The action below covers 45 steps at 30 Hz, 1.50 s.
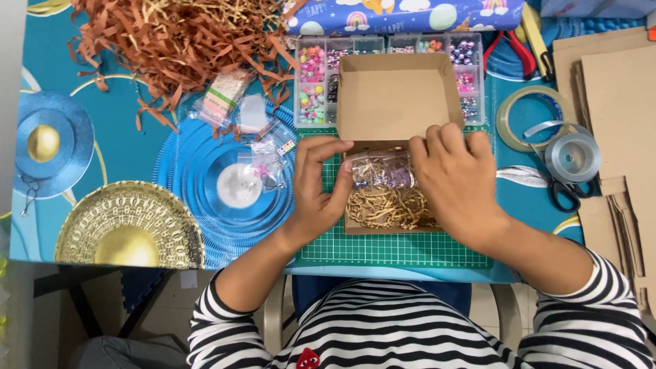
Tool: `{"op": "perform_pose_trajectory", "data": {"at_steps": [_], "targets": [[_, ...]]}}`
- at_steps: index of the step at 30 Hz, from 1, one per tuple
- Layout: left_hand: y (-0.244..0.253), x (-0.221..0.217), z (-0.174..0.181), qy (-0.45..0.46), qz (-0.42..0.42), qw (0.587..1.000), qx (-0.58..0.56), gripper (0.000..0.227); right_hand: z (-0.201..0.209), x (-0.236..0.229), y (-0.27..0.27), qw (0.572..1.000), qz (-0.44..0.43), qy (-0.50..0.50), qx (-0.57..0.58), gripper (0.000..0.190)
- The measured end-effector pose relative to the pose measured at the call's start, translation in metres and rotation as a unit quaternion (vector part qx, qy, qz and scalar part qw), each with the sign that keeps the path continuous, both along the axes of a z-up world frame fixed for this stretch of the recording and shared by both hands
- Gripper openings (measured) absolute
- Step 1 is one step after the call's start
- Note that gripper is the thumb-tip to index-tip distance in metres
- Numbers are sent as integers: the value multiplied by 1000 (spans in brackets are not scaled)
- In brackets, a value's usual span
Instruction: A person fills a small cardboard gift box with decorative shredded paper and then adds several small plastic packets containing jewelry components.
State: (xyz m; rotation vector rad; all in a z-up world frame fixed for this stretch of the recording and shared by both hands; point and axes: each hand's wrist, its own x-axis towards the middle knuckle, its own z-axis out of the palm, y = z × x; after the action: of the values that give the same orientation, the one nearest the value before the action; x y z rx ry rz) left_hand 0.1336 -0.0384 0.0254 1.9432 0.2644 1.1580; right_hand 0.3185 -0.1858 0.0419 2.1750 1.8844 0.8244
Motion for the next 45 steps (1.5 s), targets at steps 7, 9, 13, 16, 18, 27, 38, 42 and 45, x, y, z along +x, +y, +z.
{"op": "perform_pose_trajectory", "data": {"at_steps": [7, 9, 13, 16, 18, 27, 38, 42, 45], "targets": [[43, -35, 24, -28, 143, 973, 178, 33, -21, 17, -18, 997, 38, 61, -40, 19], [44, -59, 50, 112, 190, 967, 130, 19, -18, 17, -17, 995, 61, 31, -73, 33], [67, -102, 34, 332, 207, 915, 98, 34, 17, 14, -20, 991, 74, 84, -76, 41], [75, -118, -11, 475, 249, 832, 142, 45, 42, 12, -26, 998, 48, -15, -34, 21], [70, -117, -26, 539, 259, 792, 121, 67, 38, 17, -32, 994, 33, -60, -80, 22], [61, -111, -3, 440, 151, 882, -74, 21, 36, 4, -24, 995, 60, 10, -83, 25], [33, -77, 59, 274, -41, 944, -180, 32, 51, -15, -1, 932, 201, 299, 27, 30], [24, -35, 59, 294, -151, 935, -127, 38, 45, -20, 7, 903, 210, 365, 82, 51], [20, -13, 49, 284, -157, 939, -115, 42, 26, -16, 15, 882, 174, 424, 106, 23]]}}
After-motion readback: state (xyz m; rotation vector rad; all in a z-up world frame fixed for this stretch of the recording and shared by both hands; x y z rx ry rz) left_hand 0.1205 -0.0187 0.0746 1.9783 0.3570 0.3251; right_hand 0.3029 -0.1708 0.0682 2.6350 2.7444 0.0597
